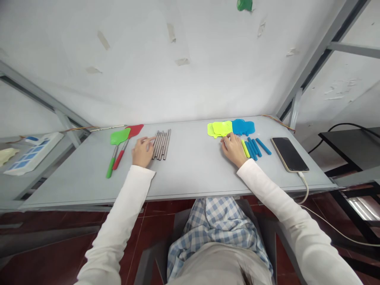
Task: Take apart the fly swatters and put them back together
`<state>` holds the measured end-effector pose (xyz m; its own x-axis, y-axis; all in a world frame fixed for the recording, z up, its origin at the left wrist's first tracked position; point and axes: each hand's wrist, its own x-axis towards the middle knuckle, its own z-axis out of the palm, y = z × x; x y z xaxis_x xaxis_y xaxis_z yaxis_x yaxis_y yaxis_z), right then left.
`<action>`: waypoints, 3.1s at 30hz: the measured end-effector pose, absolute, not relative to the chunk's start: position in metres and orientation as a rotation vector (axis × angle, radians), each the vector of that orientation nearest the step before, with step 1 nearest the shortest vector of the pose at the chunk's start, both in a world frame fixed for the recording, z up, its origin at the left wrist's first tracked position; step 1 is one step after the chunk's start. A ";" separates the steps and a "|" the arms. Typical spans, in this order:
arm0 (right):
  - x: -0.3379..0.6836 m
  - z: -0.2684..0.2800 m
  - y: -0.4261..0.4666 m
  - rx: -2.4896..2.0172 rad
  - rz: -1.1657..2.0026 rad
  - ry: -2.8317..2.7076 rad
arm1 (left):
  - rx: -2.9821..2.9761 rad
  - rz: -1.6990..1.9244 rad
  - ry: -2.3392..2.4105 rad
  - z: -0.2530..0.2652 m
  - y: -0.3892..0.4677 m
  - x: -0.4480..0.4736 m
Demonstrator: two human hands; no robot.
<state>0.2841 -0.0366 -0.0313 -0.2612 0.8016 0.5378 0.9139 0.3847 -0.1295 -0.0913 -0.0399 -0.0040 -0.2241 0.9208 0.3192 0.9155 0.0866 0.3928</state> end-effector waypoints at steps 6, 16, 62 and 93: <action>0.281 -0.030 -0.041 -1.403 -0.262 -2.172 | 1.350 0.819 2.762 -0.010 -0.038 -0.160; 0.280 -0.033 -0.043 -1.344 -0.226 -2.230 | 1.419 0.745 2.750 -0.013 -0.036 -0.179; 0.226 -0.008 0.000 -0.904 1.461 -0.915 | 0.858 0.908 0.709 -0.019 -0.003 0.086; 0.213 -0.020 -0.001 -0.873 1.620 -0.815 | 0.868 1.065 0.733 -0.024 -0.009 0.089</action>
